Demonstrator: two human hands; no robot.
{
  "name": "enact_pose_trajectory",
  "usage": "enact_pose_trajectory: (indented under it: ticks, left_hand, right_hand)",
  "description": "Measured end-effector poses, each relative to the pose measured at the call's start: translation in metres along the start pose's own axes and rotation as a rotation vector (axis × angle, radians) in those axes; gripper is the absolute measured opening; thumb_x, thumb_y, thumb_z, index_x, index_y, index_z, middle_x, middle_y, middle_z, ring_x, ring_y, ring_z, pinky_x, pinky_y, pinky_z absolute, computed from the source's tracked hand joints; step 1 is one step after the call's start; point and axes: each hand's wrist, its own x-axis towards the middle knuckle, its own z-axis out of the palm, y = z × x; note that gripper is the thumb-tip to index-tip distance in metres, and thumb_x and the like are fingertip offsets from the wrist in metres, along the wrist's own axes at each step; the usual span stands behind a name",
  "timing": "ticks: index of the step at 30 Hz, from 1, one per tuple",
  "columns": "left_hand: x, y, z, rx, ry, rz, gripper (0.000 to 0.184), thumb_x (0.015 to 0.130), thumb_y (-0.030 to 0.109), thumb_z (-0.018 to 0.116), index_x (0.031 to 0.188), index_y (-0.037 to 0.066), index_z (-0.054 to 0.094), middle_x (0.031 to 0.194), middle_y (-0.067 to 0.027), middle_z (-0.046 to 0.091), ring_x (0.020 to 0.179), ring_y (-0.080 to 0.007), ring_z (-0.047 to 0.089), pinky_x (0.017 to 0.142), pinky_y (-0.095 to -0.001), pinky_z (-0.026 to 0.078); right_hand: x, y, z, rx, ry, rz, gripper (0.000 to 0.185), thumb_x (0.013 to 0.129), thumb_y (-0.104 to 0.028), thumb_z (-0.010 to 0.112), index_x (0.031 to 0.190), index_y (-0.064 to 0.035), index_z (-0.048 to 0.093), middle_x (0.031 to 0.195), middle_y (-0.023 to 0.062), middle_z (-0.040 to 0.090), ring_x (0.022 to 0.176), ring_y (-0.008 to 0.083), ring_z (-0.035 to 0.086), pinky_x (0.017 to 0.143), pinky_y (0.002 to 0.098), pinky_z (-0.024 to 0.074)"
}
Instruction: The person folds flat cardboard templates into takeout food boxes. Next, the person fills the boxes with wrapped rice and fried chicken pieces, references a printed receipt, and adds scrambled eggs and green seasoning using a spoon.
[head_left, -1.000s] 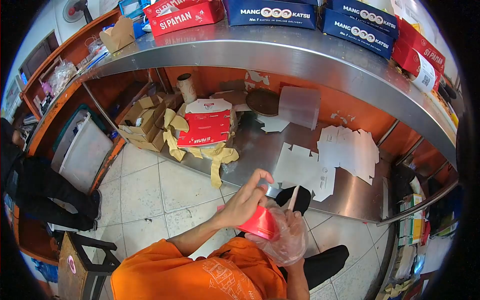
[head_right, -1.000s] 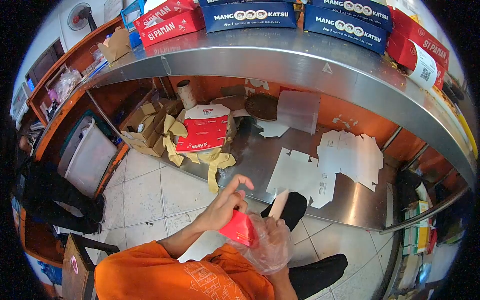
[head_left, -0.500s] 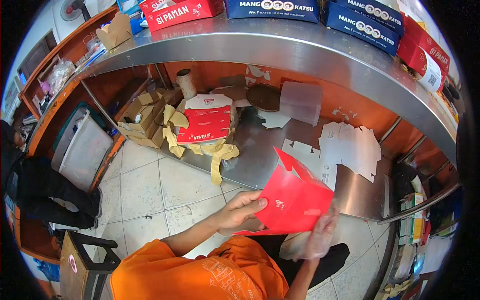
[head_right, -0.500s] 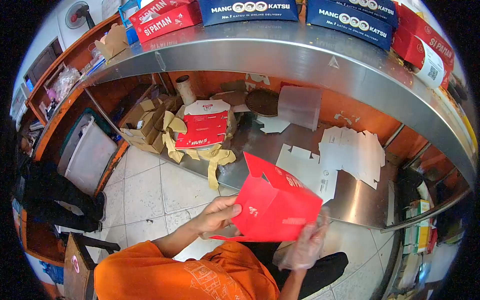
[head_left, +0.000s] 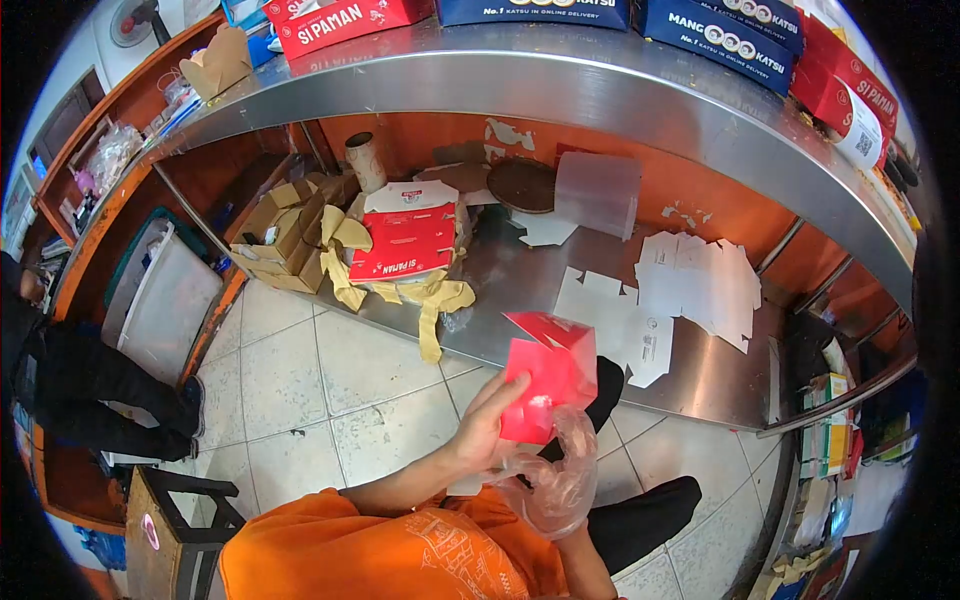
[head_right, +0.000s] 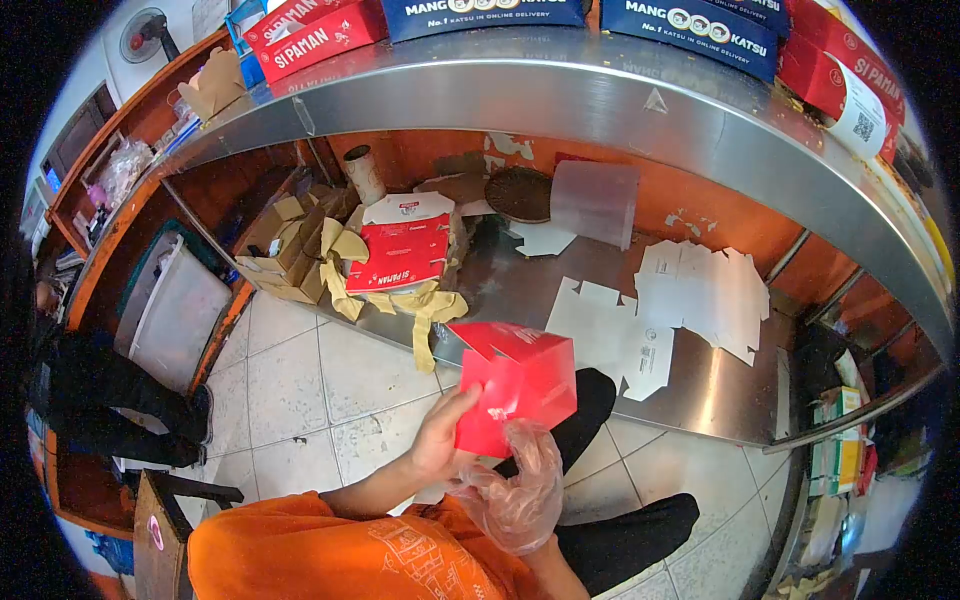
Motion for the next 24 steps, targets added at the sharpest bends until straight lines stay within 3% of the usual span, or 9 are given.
enact_pose_trajectory:
  ticks: [4, 6, 8, 11, 13, 15, 17, 19, 24]
  left_hand:
    - [0.012, -0.001, -0.01, 0.22, -0.093, 0.155, 0.031, 0.102, 0.022, 0.048, 0.126, 0.002, 0.051, 0.118, -0.007, 0.06, 0.109, -0.0165, 0.059, 0.094, -0.0335, 0.048]
    - [0.009, -0.003, -0.011, 0.21, -0.167, 0.118, 0.028, 0.101, 0.018, 0.05, 0.121, -0.001, 0.056, 0.114, -0.0057, 0.062, 0.107, -0.0126, 0.058, 0.092, -0.0308, 0.048]
    - [0.001, -0.004, -0.022, 0.845, -0.163, 0.066, 0.028, 0.101, 0.019, 0.051, 0.116, -0.003, 0.061, 0.109, -0.0047, 0.065, 0.1, -0.0096, 0.058, 0.088, -0.0274, 0.047]
    - [0.006, -0.005, -0.028, 0.94, -0.087, 0.057, 0.029, 0.099, 0.023, 0.055, 0.111, -0.003, 0.064, 0.095, -0.004, 0.068, 0.08, -0.0097, 0.061, 0.07, -0.025, 0.051]
    - [0.014, -0.009, -0.005, 0.603, 0.034, 0.168, 0.029, 0.099, 0.025, 0.055, 0.105, -0.002, 0.065, 0.085, -0.0034, 0.067, 0.069, -0.0082, 0.06, 0.061, -0.0249, 0.05]
    - [0.018, 0.001, -0.013, 0.683, 0.016, 0.117, 0.028, 0.1, 0.025, 0.054, 0.103, -0.001, 0.064, 0.081, -0.0032, 0.066, 0.067, -0.0076, 0.059, 0.061, -0.0251, 0.052]
    - [0.019, 0.012, -0.02, 0.84, -0.031, 0.06, 0.028, 0.101, 0.023, 0.052, 0.101, -0.002, 0.063, 0.075, -0.0024, 0.063, 0.065, -0.0057, 0.059, 0.069, -0.0261, 0.057]
    - [0.018, 0.01, -0.014, 0.868, -0.084, 0.027, 0.028, 0.101, 0.023, 0.051, 0.101, -0.003, 0.063, 0.076, -0.0029, 0.062, 0.068, -0.0069, 0.06, 0.072, -0.0283, 0.058]
    - [0.013, 0.001, -0.004, 0.792, -0.124, -0.033, 0.029, 0.101, 0.022, 0.052, 0.103, -0.004, 0.062, 0.083, -0.0045, 0.063, 0.078, -0.0108, 0.064, 0.077, -0.0345, 0.059]
  right_hand:
    - [0.004, 0.003, -0.005, 0.182, 0.034, 0.029, 0.06, 0.071, -0.031, 0.082, 0.123, -0.0158, 0.054, 0.133, 0.0188, 0.045, 0.118, 0.0394, 0.05, 0.096, 0.0497, 0.044]
    - [0.008, -0.013, 0.006, 0.774, 0.65, 0.492, 0.071, 0.08, -0.033, 0.077, 0.134, -0.0058, 0.039, 0.133, 0.0229, 0.047, 0.123, 0.0369, 0.048, 0.101, 0.0479, 0.0432]
    - [0.015, -0.008, -0.002, 0.741, 0.74, 0.635, 0.076, 0.086, -0.037, 0.071, 0.137, 0.0007, 0.029, 0.139, 0.0271, 0.041, 0.125, 0.0359, 0.048, 0.104, 0.0465, 0.0414]
    - [-0.004, 0.015, -0.012, 0.578, 0.502, 0.507, 0.054, 0.088, -0.034, 0.069, 0.125, 0.0002, 0.052, 0.144, 0.0272, 0.037, 0.131, 0.0369, 0.043, 0.102, 0.0454, 0.043]
    - [-0.003, 0.016, -0.021, 0.536, 0.403, 0.486, 0.044, 0.086, -0.028, 0.072, 0.118, 0.0, 0.06, 0.145, 0.0259, 0.038, 0.131, 0.0373, 0.043, 0.101, 0.0448, 0.0441]
    - [-0.007, 0.021, -0.026, 0.43, 0.191, 0.202, 0.035, 0.076, -0.01, 0.078, 0.109, -0.003, 0.068, 0.144, 0.0229, 0.04, 0.127, 0.0385, 0.049, 0.097, 0.0436, 0.0474]
    - [-0.005, 0.009, -0.034, 0.462, 0.084, 0.41, 0.042, 0.071, -0.004, 0.079, 0.112, -0.0055, 0.067, 0.144, 0.0217, 0.041, 0.124, 0.0383, 0.051, 0.095, 0.0426, 0.0487]
    - [-0.009, 0.016, -0.036, 0.221, -0.03, 0.275, 0.05, 0.067, 0.0, 0.081, 0.114, -0.0099, 0.067, 0.141, 0.0198, 0.044, 0.119, 0.0359, 0.055, 0.092, 0.0403, 0.0505]
    - [-0.023, 0.017, -0.008, 0.146, 0.259, 0.344, 0.047, 0.068, 0.002, 0.08, 0.112, -0.0096, 0.067, 0.138, 0.0196, 0.047, 0.115, 0.0358, 0.058, 0.088, 0.0403, 0.0528]
